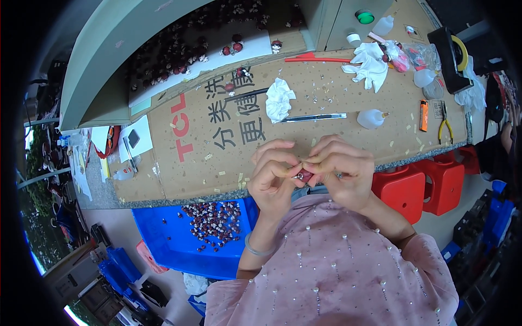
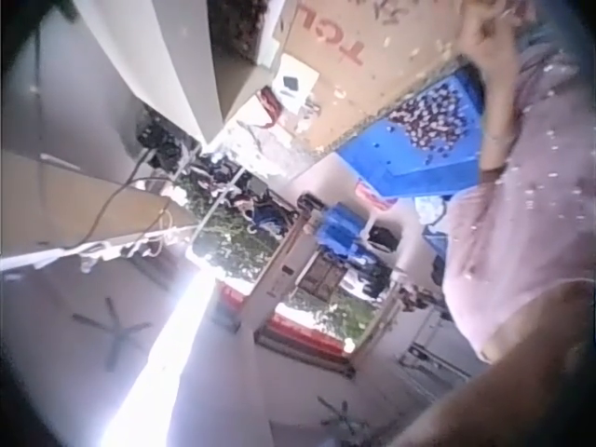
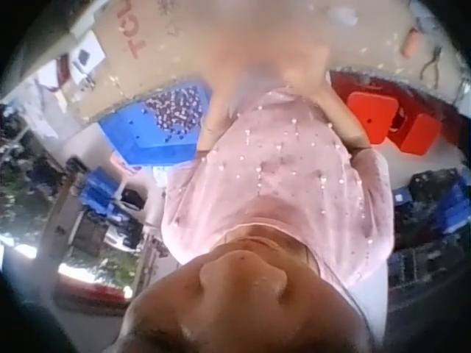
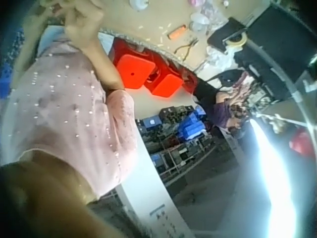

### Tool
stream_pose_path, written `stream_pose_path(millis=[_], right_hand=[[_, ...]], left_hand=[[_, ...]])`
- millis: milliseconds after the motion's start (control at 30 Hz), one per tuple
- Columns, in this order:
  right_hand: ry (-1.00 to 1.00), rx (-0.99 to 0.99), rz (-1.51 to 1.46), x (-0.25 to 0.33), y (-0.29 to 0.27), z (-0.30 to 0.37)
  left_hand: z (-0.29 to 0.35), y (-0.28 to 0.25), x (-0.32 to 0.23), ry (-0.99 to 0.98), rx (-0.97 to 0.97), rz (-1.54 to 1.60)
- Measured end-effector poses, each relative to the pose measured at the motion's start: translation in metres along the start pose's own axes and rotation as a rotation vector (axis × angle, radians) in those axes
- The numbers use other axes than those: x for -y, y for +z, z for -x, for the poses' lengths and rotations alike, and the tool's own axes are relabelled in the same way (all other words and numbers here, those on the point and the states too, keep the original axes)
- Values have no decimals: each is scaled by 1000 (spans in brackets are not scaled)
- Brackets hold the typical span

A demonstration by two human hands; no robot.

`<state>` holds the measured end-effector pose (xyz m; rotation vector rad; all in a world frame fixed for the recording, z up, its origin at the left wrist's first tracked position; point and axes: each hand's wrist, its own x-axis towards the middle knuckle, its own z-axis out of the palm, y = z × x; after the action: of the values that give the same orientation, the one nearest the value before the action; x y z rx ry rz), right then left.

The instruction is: The person assembles miniature figurines by applying glue from a bottle onto figurine heads and pressing small figurine pieces together by hand.

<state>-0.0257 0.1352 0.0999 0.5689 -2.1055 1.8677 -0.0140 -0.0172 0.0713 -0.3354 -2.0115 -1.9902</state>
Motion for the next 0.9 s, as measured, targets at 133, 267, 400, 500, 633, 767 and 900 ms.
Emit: stream_pose_path(millis=[133, 267, 400, 500, 633, 767, 900], right_hand=[[331, -46, -516, -16, 4, 12], [367, -89, -753, -35, 14, 30], [578, -122, -860, -39, 17, 37], [533, -119, -938, -45, 19, 42], [654, -161, -1054, -42, 20, 48], [936, -280, -1101, -44, 22, 60], [984, -322, -1087, -40, 23, 64]], left_hand=[[-15, -1, -34, 45, 131, -503], [-19, 5, -43, 34, 112, -519], [-21, 5, -47, -27, 174, -592], [-20, 7, -49, -40, 201, -616], [-20, 9, -49, -72, 199, -631], [-6, 7, -13, -206, 155, -598], [4, 9, -16, -285, 143, -541]])
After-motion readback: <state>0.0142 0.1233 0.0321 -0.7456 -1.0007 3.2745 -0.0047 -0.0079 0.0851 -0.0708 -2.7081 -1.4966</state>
